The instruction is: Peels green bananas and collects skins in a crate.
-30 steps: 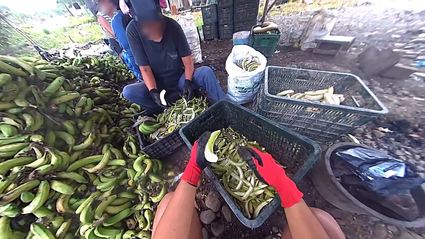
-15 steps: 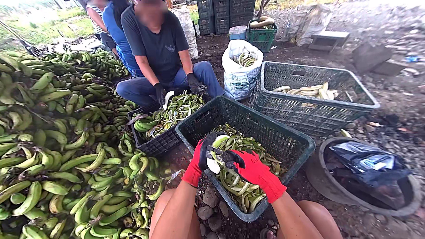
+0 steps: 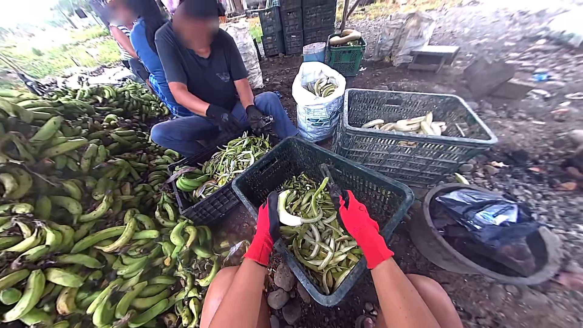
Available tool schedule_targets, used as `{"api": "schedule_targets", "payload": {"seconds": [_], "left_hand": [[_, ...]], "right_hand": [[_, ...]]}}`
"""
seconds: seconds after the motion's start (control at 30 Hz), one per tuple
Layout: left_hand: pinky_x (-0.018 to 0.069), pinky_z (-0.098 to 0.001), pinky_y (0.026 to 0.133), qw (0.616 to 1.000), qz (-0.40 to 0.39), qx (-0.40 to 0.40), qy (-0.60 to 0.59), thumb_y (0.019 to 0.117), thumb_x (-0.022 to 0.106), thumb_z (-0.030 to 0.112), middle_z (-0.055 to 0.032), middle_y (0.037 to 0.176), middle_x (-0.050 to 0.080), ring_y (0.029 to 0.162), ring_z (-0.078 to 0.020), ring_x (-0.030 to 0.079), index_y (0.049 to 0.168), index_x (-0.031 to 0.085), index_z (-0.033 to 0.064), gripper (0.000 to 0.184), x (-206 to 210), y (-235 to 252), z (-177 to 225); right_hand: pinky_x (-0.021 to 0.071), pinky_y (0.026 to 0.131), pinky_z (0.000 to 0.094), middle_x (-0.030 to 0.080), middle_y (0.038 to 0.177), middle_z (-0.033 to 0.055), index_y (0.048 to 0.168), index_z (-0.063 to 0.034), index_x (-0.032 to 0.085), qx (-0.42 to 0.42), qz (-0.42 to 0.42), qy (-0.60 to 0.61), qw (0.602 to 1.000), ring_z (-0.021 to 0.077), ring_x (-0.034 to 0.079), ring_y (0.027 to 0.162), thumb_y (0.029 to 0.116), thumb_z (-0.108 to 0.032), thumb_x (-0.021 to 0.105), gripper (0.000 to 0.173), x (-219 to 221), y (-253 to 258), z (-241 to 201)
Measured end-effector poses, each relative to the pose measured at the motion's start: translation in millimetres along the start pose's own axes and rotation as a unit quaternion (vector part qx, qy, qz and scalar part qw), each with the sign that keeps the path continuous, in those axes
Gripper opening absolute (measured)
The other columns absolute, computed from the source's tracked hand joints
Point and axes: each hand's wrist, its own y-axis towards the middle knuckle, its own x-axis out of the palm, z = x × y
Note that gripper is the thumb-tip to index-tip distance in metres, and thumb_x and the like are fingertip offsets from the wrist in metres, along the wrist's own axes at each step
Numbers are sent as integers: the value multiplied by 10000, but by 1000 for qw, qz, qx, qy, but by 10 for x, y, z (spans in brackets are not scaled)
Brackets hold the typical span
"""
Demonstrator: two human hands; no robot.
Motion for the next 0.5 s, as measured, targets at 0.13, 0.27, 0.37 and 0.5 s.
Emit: {"api": "schedule_targets", "payload": {"seconds": [0.13,0.27,0.37,0.5], "left_hand": [[566,-411,800,995,-19,-63,75,1125,320,357,-169,1038,672,897,-212,669,1205,636,-11,492,-43,34,-194],[539,-470,874,983,42,-45,174,1119,354,358,-200,1067,679,961,-261,664,1178,660,-24,493,-20,16,-188],[528,-504,919,978,14,-20,209,1119,352,371,-230,1129,667,1020,-303,657,1231,640,-41,515,186,184,149],[547,-285,602,972,-183,137,-58,1104,260,376,-29,793,658,654,-108,625,1117,586,75,444,1021,486,1235]], "right_hand": [[434,1073,609,607,1380,237,1495,-79,471,-3,-95,-57,994,391,573,1314,1110,-437,342,541,124,6,235],[443,1011,675,618,1356,253,1349,-32,591,-44,-211,-240,946,442,568,1300,1062,-497,414,574,343,-143,249],[405,999,730,586,1363,312,1309,27,612,-73,-256,-290,919,504,531,1304,1036,-478,512,583,419,-218,246],[421,1000,710,599,1369,280,1306,2,620,-85,-259,-286,919,473,546,1307,1043,-492,480,576,418,-210,247]]}}
